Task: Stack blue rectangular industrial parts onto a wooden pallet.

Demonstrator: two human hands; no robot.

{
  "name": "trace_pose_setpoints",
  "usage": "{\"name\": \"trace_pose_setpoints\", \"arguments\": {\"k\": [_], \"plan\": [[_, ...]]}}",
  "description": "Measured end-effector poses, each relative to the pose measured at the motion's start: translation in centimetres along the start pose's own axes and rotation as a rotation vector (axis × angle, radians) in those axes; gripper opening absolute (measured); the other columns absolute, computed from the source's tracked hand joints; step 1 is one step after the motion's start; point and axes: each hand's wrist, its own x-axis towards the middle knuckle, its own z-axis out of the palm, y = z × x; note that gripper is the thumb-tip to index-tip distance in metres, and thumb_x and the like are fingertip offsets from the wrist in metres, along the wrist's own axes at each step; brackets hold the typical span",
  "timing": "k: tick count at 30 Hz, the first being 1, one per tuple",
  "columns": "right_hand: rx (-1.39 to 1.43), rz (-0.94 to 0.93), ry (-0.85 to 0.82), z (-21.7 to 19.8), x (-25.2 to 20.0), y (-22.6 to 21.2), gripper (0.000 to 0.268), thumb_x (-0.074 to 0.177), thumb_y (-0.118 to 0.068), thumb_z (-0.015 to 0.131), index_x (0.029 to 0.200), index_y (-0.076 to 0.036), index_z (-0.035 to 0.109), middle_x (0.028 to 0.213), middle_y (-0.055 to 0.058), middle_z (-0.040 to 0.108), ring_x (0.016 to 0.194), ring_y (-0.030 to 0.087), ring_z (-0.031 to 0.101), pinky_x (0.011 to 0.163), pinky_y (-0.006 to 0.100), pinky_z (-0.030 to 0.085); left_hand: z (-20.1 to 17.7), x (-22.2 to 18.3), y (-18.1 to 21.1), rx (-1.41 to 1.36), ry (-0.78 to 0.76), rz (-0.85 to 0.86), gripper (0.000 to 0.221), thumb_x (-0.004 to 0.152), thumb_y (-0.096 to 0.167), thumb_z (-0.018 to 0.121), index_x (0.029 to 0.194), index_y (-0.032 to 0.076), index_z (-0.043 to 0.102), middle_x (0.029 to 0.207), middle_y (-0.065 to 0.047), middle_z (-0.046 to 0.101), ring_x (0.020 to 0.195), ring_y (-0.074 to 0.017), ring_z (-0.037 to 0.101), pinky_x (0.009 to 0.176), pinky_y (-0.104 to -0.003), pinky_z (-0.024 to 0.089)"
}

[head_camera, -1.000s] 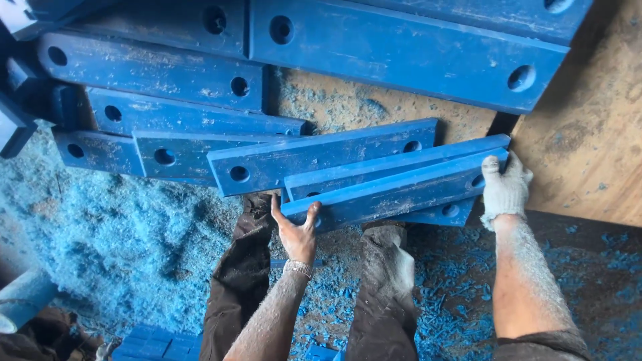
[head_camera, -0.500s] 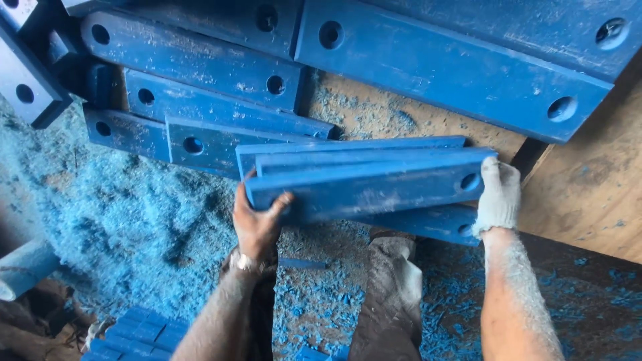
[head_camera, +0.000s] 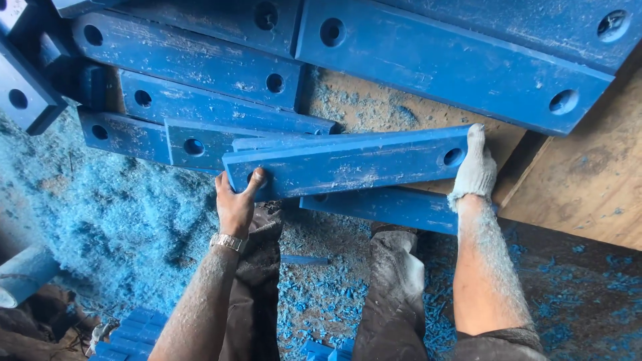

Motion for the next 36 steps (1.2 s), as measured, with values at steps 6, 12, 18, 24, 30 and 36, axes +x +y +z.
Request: {"name": "trace_pose_setpoints", "arguments": {"k": [6,12,18,24,30,36], "plan": [[0.086,0.183,-0.021,-0.8,1.3,0.0,0.099,0.079,-0.091,0.065,0.141,-0.013,0.061,0.141,0.02,0.057,0.135,0.036,0.051,0.11,0.046,0.04,-1.3,-1.7,2.2,0.02,-0.089,0.013,0.089,0.082,0.069,0.078,0.144,0.011,0.056,0.147,-0.02,0.042,0.131,-0.0484,0.051,0.11,-0.062,0.042],[0.069,0.068,-0.048,-1.4,0.3,0.4,0.088,0.09,-0.076,0.068,0.141,-0.005,0.06,0.139,0.028,0.055,0.135,0.043,0.049,0.108,0.052,0.038,-1.6,-2.6,-0.1,-0.011,-0.11,0.034,0.078,0.086,0.059,0.079,0.138,0.005,0.057,0.147,-0.019,0.041,0.128,-0.0517,0.052,0.108,-0.063,0.043],[0.138,0.003,-0.099,-3.9,-2.1,1.0,0.057,0.096,-0.047,0.055,0.133,-0.005,0.065,0.126,0.012,0.064,0.11,0.023,0.057,0.101,0.039,0.043,-0.8,-7.4,-2.8,-0.416,-0.164,-0.204,0.098,0.06,0.048,0.08,0.136,-0.003,0.042,0.132,-0.017,0.044,0.117,-0.039,0.061,0.103,-0.057,0.059],[0.087,0.163,0.014,-8.2,-4.8,8.4,0.057,0.101,-0.043,0.053,0.136,0.002,0.06,0.133,0.018,0.061,0.116,0.027,0.056,0.099,0.037,0.042,1.3,-10.7,-7.0,-0.109,-0.256,-0.13,0.094,0.071,0.055,0.075,0.137,-0.006,0.048,0.144,-0.014,0.038,0.118,-0.0402,0.063,0.1,-0.051,0.061],[0.192,0.256,0.093,-10.4,-4.2,19.5,0.053,0.102,-0.048,0.058,0.127,-0.001,0.065,0.118,0.009,0.066,0.102,0.017,0.058,0.091,0.028,0.045,5.6,-9.4,-7.9,-0.038,-0.391,-0.103,0.105,0.067,0.061,0.077,0.148,0.002,0.044,0.142,-0.016,0.034,0.114,-0.038,0.062,0.091,-0.045,0.064],[0.404,0.246,0.123,-8.1,-3.3,20.6,0.049,0.102,-0.045,0.052,0.134,-0.009,0.062,0.125,0.002,0.065,0.105,0.009,0.06,0.093,0.021,0.048,8.2,-7.2,-5.4,-0.089,-0.421,-0.13,0.11,0.071,0.054,0.077,0.159,0.01,0.028,0.133,-0.017,0.043,0.119,-0.0362,0.061,0.099,-0.047,0.06]]}}
